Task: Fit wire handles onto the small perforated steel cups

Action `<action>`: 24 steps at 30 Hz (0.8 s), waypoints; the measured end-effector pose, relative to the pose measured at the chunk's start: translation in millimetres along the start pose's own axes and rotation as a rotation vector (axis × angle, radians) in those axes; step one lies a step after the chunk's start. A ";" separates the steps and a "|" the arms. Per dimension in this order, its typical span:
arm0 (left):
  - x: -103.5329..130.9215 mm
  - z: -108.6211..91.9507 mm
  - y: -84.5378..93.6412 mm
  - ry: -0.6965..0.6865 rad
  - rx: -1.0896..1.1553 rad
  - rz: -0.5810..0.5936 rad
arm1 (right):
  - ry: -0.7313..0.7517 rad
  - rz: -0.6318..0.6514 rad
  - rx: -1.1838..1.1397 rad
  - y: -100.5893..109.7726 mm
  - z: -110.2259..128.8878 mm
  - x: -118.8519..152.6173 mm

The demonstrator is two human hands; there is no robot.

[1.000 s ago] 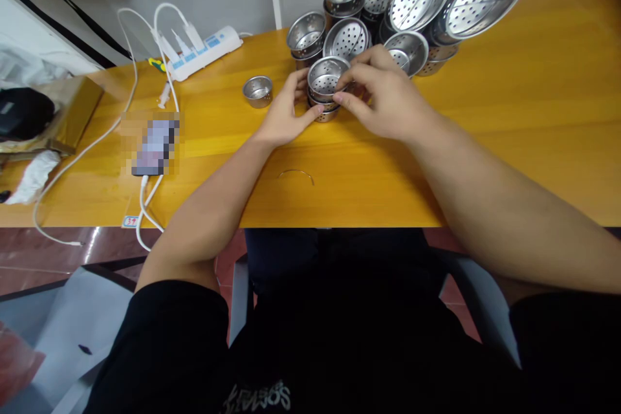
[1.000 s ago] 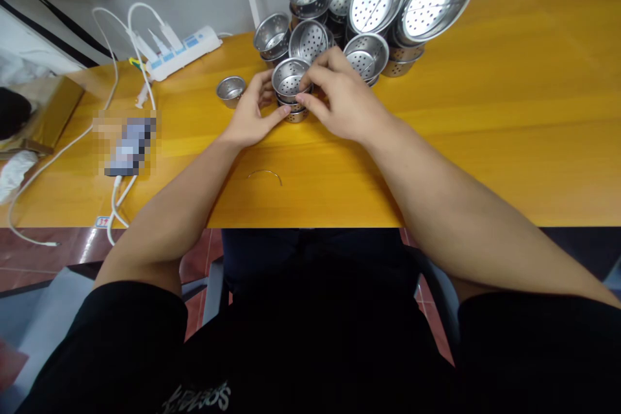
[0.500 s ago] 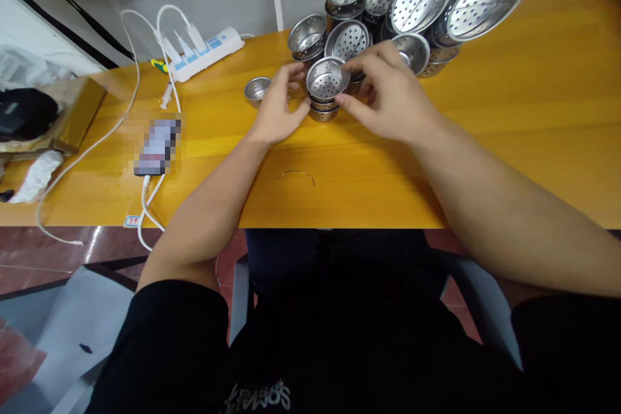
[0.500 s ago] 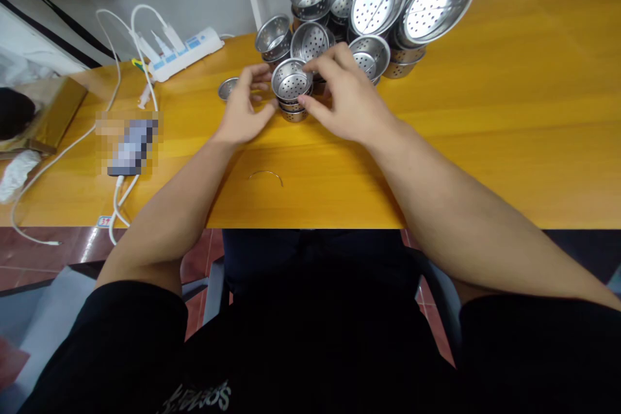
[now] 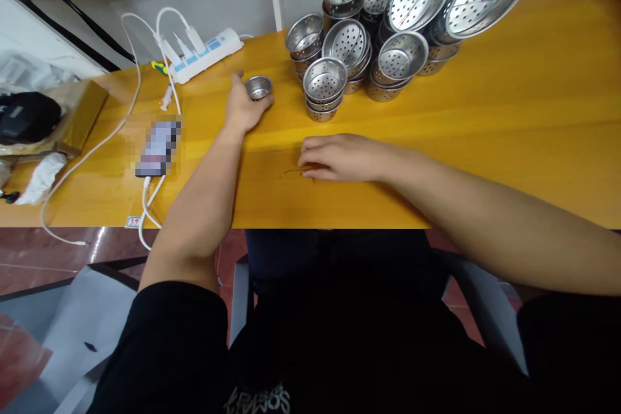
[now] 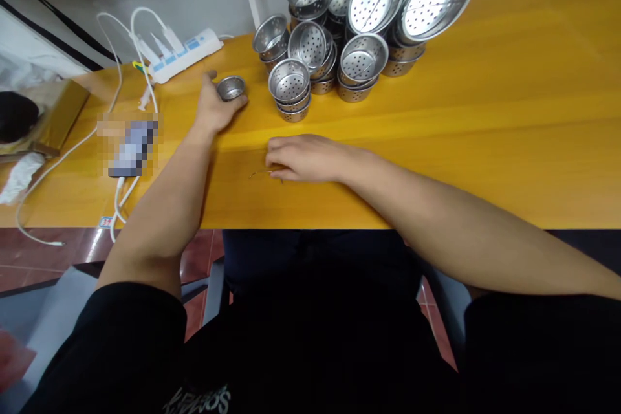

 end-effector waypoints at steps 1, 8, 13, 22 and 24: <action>1.1 -3.4 2.2 0.045 -0.033 -0.051 | -0.035 0.017 0.013 0.4 -4.1 -0.1; -1.6 -26.8 -13.2 -0.060 0.057 -0.063 | -0.333 0.181 0.042 23.8 -62.4 30.3; -9.9 -4.5 -21.2 -0.102 0.053 -0.018 | -0.402 0.228 0.072 34.6 -86.6 49.6; -5.2 -11.5 -24.9 -0.066 0.051 0.009 | -0.357 0.292 -0.047 28.2 -78.6 51.0; -2.2 -18.7 -28.2 -0.052 0.080 0.039 | -0.379 0.298 -0.045 28.2 -79.4 51.0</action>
Point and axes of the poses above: each hand's wrist, its own x-axis away from the middle knuckle, its own y-axis out of the back of the hand, z = x × y, the point moved 8 cm from there along -x, towards the middle knuckle, and after that the axes turned 10 degrees about x, right-handed, at the moved point
